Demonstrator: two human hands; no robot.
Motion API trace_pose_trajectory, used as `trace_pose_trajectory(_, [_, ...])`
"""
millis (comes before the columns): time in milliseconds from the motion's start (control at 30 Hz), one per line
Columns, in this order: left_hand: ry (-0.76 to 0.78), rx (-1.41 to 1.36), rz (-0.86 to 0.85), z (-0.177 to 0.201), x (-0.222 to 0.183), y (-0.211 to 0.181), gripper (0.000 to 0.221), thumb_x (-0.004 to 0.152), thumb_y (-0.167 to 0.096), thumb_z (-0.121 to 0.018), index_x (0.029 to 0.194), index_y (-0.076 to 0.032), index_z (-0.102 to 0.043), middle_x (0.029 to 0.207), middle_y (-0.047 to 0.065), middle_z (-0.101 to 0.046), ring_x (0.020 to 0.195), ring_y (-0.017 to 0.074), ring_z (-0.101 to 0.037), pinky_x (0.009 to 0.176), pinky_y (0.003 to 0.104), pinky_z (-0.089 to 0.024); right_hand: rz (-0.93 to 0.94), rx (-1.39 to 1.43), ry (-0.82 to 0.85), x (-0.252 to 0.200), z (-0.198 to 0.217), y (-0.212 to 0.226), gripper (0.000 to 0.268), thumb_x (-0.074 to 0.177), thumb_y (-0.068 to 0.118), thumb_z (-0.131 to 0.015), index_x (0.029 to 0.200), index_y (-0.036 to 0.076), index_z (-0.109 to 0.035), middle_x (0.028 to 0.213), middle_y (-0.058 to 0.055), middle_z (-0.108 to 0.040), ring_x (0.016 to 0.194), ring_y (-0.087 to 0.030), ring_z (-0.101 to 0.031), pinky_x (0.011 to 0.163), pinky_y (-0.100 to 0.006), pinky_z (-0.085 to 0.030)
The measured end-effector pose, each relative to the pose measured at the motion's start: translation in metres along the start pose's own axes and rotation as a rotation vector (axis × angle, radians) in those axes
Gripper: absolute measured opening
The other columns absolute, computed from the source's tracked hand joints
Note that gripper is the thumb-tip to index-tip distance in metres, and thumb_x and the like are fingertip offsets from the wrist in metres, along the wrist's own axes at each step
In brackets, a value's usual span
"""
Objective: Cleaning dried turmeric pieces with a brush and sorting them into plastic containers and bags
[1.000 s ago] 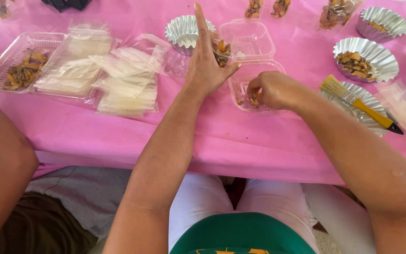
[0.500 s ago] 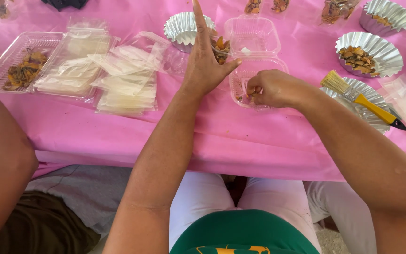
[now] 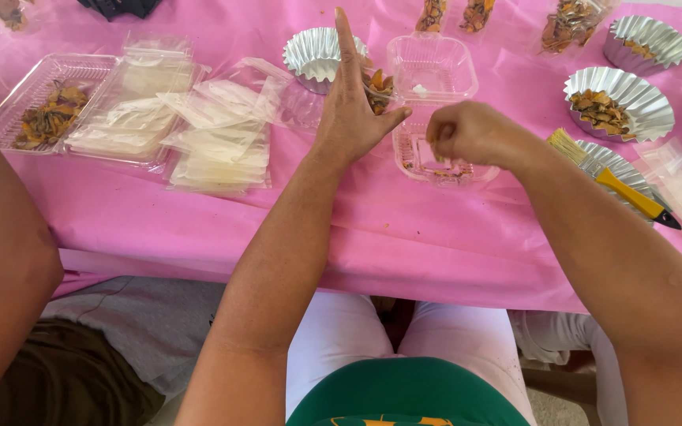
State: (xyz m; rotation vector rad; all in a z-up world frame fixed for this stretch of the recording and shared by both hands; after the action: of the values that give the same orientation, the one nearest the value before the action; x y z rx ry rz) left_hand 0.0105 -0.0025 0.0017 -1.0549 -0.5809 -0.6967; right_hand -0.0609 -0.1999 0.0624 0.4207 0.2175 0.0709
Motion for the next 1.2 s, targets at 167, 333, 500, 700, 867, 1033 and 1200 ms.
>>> trace_pose_trajectory(167, [0.015, 0.011, 0.011, 0.001, 0.000, -0.002, 0.150, 0.083, -0.027, -0.102, 0.160, -0.028, 0.027, 0.113, 0.008, -0.064, 0.095, 0.0179, -0.066, 0.082, 0.030, -0.061, 0.011, 0.433, -0.342, -0.012, 0.039, 0.022, 0.011, 0.099, -0.001, -0.065, 0.106, 0.007, -0.067, 0.090, -0.010, -0.074, 0.079, -0.019, -0.072, 0.074, -0.031, -0.060])
trace_pose_trajectory(333, [0.008, -0.073, -0.025, 0.002, 0.000, -0.007, 0.146, 0.083, -0.008, -0.096, 0.160, -0.032, 0.025, 0.107, 0.007, -0.059, 0.091, 0.0139, -0.070, 0.073, 0.024, -0.066, 0.330, 0.667, -0.527, 0.000, 0.057, 0.060, 0.012, 0.094, -0.002, -0.071, 0.096, 0.009, -0.067, 0.087, -0.004, -0.074, 0.077, -0.010, -0.074, 0.070, -0.019, -0.066])
trace_pose_trajectory(500, [0.004, -0.074, -0.047, 0.001, 0.000, -0.004, 0.145, 0.083, -0.012, -0.096, 0.160, -0.027, 0.026, 0.108, 0.009, -0.060, 0.088, 0.0160, -0.065, 0.074, 0.030, -0.062, 0.495, 0.373, -0.551, 0.033, 0.042, 0.071, 0.014, 0.090, -0.003, -0.073, 0.099, 0.008, -0.072, 0.085, -0.006, -0.075, 0.078, -0.013, -0.074, 0.071, -0.026, -0.063])
trace_pose_trajectory(700, [0.006, -0.065, -0.009, -0.001, -0.001, -0.002, 0.141, 0.082, -0.018, -0.092, 0.161, -0.027, 0.025, 0.103, 0.005, -0.060, 0.084, 0.0161, -0.062, 0.071, 0.030, -0.060, 0.455, 0.174, -0.503, 0.022, 0.040, 0.082, 0.018, 0.095, 0.007, -0.074, 0.112, 0.004, -0.077, 0.103, -0.010, -0.077, 0.094, -0.020, -0.074, 0.090, -0.033, -0.060])
trace_pose_trajectory(867, [0.003, 0.016, 0.008, -0.005, 0.001, 0.004, 0.150, 0.081, -0.024, -0.099, 0.159, -0.031, 0.028, 0.112, 0.012, -0.065, 0.094, 0.0259, -0.065, 0.075, 0.036, -0.061, 0.409, 0.035, -0.460, 0.015, 0.037, 0.077, 0.027, 0.107, 0.029, -0.067, 0.097, 0.006, -0.077, 0.104, -0.014, -0.070, 0.095, -0.026, -0.064, 0.087, -0.050, -0.051])
trace_pose_trajectory(1033, [-0.018, -0.117, -0.058, -0.003, -0.001, -0.003, 0.136, 0.089, -0.014, -0.091, 0.162, -0.024, 0.023, 0.094, 0.000, -0.057, 0.073, 0.0105, -0.056, 0.068, 0.026, -0.056, 0.285, 0.064, -0.175, 0.015, 0.027, 0.074, 0.015, 0.098, 0.023, -0.066, 0.091, 0.012, -0.075, 0.086, 0.001, -0.071, 0.083, -0.014, -0.063, 0.077, -0.033, -0.046])
trace_pose_trajectory(1200, [-0.032, -0.095, -0.107, -0.006, 0.000, 0.002, 0.134, 0.092, -0.015, -0.091, 0.162, -0.026, 0.023, 0.099, 0.004, -0.061, 0.077, 0.0129, -0.061, 0.071, 0.027, -0.059, 0.200, 0.178, -0.164, 0.009, 0.023, 0.079, 0.011, 0.097, 0.021, -0.070, 0.103, 0.014, -0.076, 0.093, 0.001, -0.073, 0.090, -0.015, -0.067, 0.085, -0.033, -0.053])
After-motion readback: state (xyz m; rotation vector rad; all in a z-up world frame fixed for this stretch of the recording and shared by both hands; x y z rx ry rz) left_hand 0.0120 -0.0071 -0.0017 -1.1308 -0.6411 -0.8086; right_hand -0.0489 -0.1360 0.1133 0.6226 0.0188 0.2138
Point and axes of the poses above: each hand's wrist, its own x-axis towards the middle knuckle, its own z-axis out of the back of the hand, y = z × x, the point moved 1 cm from there along x, towards the middle knuckle
